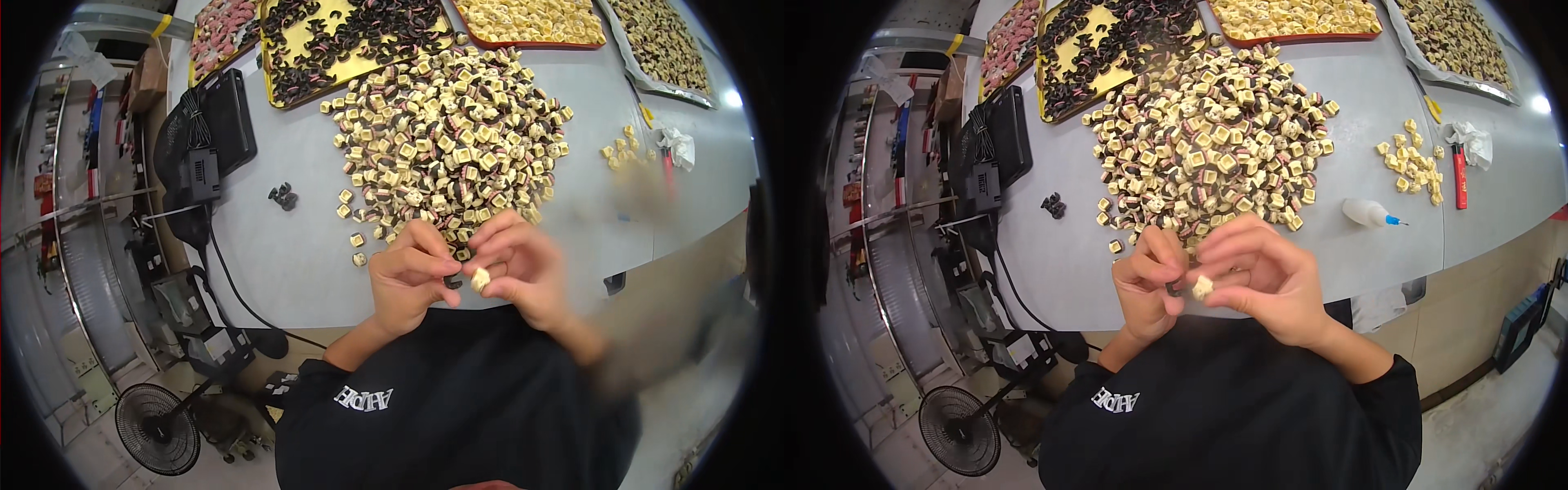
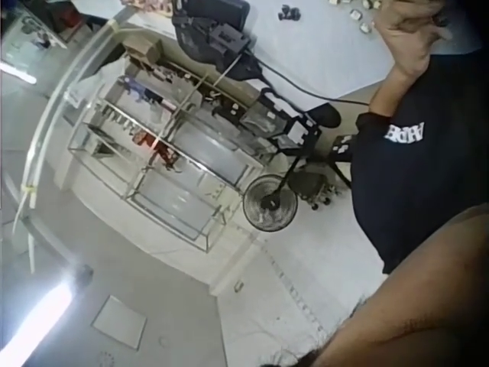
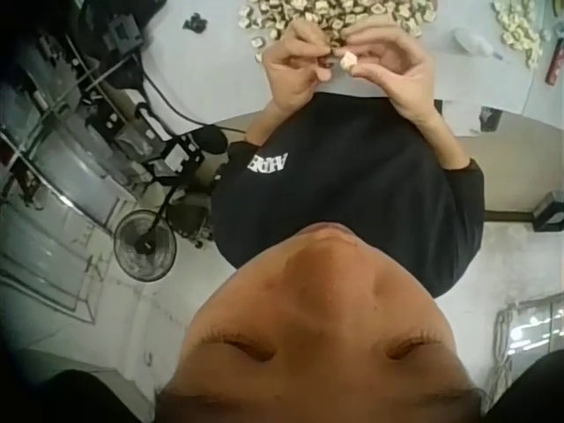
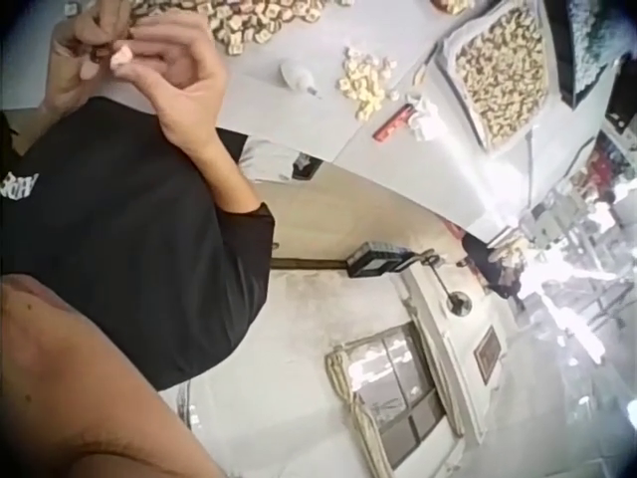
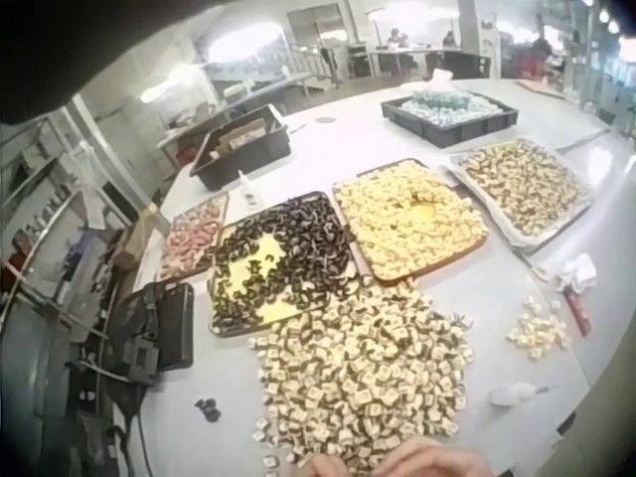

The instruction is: Applying glue to small toy components and joining them together.

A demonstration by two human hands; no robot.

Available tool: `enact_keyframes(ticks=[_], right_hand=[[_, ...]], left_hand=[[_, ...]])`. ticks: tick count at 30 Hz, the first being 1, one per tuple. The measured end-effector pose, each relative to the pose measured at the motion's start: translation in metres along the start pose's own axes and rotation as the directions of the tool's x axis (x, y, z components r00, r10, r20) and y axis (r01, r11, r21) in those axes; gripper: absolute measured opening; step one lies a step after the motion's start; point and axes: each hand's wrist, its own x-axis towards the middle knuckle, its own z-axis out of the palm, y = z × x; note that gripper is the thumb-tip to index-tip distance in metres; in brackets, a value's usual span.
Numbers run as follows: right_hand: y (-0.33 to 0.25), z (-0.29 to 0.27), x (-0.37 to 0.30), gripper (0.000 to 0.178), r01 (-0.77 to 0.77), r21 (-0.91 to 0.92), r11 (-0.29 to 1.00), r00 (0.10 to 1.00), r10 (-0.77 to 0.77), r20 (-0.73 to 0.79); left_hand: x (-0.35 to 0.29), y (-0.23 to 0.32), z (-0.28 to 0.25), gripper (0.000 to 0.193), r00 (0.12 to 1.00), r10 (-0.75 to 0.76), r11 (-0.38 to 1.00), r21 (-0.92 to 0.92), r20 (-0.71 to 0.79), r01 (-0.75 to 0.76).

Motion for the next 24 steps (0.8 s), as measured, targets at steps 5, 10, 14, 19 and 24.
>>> enact_keyframes(ticks=[5,10,14,19,24], right_hand=[[0.010,-0.010,0.005,0.015,0.060,-0.101,0.993,0.994,-0.050,0.096],[0.007,-0.004,0.007,0.015,-0.081,-0.008,0.997,0.992,0.082,0.092],[0.007,-0.004,0.007,0.014,-0.140,0.035,0.990,0.985,0.136,0.110],[0.012,-0.013,0.009,0.008,-0.065,-0.008,0.998,0.986,0.065,0.155],[0.008,-0.012,0.010,0.007,-0.069,-0.067,0.995,0.986,0.079,0.150]], left_hand=[[0.001,0.000,-0.003,0.026,0.999,0.039,0.998,0.050,0.022,-0.040],[0.002,0.001,-0.001,0.026,0.999,0.048,0.992,0.117,-0.004,-0.047],[0.004,0.002,0.000,0.027,0.993,0.119,0.969,0.217,0.023,-0.121],[0.009,0.007,0.003,0.032,0.975,0.218,0.855,0.472,0.051,-0.216],[0.008,0.008,0.007,0.039,0.966,0.251,0.770,0.592,0.066,-0.240]])
